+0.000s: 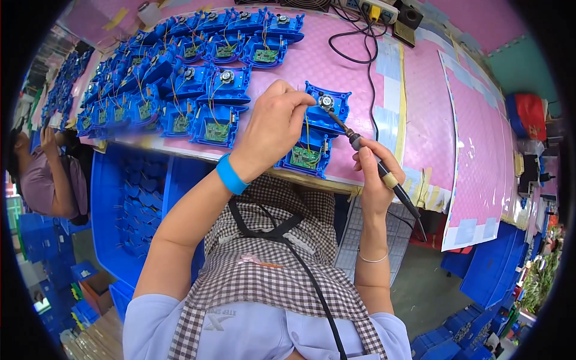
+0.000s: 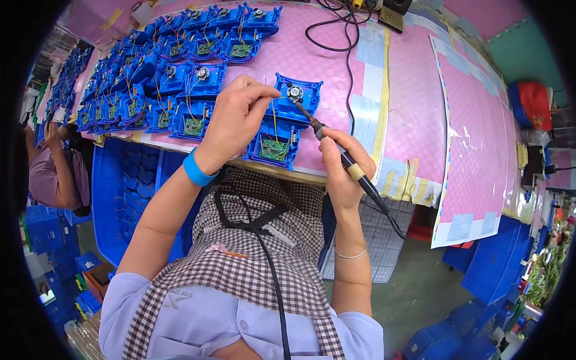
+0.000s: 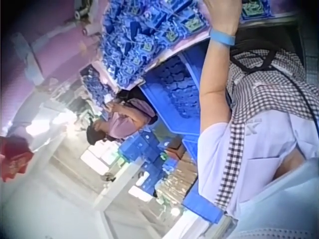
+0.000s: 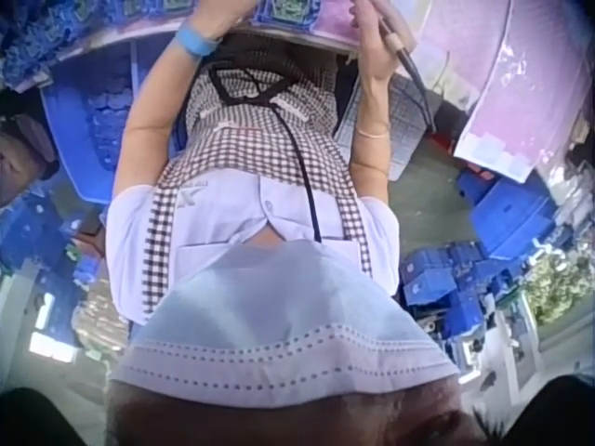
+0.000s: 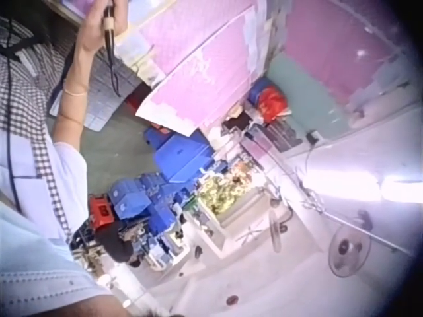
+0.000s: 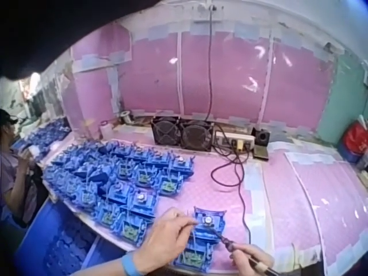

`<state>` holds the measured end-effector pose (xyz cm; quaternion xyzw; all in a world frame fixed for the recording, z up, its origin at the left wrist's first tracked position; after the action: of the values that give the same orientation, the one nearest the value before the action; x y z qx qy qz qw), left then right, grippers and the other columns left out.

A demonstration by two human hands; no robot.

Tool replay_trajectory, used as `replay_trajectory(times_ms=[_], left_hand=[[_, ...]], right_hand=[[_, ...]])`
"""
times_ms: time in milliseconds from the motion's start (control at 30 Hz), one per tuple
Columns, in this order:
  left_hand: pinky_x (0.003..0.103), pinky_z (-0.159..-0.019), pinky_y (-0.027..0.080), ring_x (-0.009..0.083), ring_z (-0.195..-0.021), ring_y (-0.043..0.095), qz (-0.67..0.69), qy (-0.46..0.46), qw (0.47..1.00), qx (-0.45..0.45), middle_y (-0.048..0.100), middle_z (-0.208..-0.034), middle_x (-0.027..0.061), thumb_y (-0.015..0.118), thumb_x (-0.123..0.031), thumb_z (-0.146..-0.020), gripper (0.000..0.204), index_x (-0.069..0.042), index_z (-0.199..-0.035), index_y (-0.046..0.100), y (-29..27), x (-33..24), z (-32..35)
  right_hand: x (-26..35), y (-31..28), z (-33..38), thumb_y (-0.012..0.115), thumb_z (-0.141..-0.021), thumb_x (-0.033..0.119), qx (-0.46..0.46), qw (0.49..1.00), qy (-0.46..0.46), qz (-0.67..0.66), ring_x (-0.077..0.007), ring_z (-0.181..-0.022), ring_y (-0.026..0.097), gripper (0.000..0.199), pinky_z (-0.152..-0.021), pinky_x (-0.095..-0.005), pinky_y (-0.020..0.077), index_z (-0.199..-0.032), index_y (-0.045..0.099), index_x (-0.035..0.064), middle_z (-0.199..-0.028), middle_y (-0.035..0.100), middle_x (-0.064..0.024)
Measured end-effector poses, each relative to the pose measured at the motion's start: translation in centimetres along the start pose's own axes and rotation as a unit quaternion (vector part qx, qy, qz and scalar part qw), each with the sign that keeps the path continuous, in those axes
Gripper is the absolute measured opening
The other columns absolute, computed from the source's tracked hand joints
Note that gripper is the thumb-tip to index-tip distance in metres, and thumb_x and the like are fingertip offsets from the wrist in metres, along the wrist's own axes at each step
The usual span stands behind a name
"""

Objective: Soldering electronic components into blue fan assemblies on an assembly line.

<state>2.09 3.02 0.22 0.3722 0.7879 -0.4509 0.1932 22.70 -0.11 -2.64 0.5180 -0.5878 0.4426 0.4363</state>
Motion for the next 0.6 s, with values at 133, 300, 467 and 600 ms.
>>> replay_trajectory(times_ms=[133, 300, 467, 600], left_hand=[[0.035, -0.058, 0.046, 0.0254, -0.066, 0.058, 0.001, -0.027, 0.999, 0.027, 0.062, -0.079, 0.0124, 0.063, -0.003, -0.079, 0.011, 0.000, -0.089, 0.066, 0.4, -0.7, -0.5], [0.041, -0.064, 0.049, 0.0312, -0.074, 0.062, -0.002, -0.041, 0.998, 0.037, 0.062, -0.080, 0.0132, 0.063, -0.003, -0.078, 0.009, -0.001, -0.086, 0.064, 0.8, -0.5, -0.6], [0.041, -0.063, 0.048, 0.0320, -0.072, 0.061, -0.002, -0.033, 0.999, 0.039, 0.060, -0.080, 0.0132, 0.063, -0.003, -0.078, 0.008, -0.001, -0.086, 0.063, 1.2, -0.5, -0.6], [0.032, -0.057, 0.047, 0.0224, -0.066, 0.060, -0.017, -0.008, 0.999, 0.036, 0.062, -0.079, 0.0107, 0.066, -0.001, -0.078, 0.011, 0.000, -0.089, 0.065, 1.3, -0.5, -0.6]], right_hand=[[0.0, -0.2, 0.1, 0.062, -0.088, 0.006, -0.006, 1.000, -0.003, 0.009, -0.0109, -0.066, 0.060, 0.017, -0.060, -0.0213, 0.0466, -0.100, 0.066, -0.0048, -0.080, 0.066, -0.0101], [-0.1, -0.1, 0.1, 0.062, -0.088, 0.006, 0.006, 1.000, -0.017, 0.023, -0.0098, -0.066, 0.059, 0.016, -0.059, -0.0207, 0.0464, -0.100, 0.067, -0.0037, -0.080, 0.066, -0.0089], [0.2, -0.1, 0.3, 0.067, -0.084, 0.005, 0.001, 0.998, -0.029, 0.058, -0.0095, -0.070, 0.060, 0.016, -0.062, -0.0206, 0.0449, -0.098, 0.067, -0.0022, -0.084, 0.067, -0.0071], [0.7, -0.1, 0.5, 0.068, -0.081, 0.004, -0.013, 0.998, -0.016, 0.065, -0.0089, -0.070, 0.059, 0.018, -0.061, -0.0206, 0.0449, -0.098, 0.068, -0.0016, -0.084, 0.067, -0.0065]])
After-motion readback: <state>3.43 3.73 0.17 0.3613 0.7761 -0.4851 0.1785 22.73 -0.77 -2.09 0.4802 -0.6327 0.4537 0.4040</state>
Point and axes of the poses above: each hand's wrist, its own z-axis away from the middle knuckle, its own y-axis out of the palm, x = y × z, the point moved 6 cm from there along -z, towards the middle knuckle
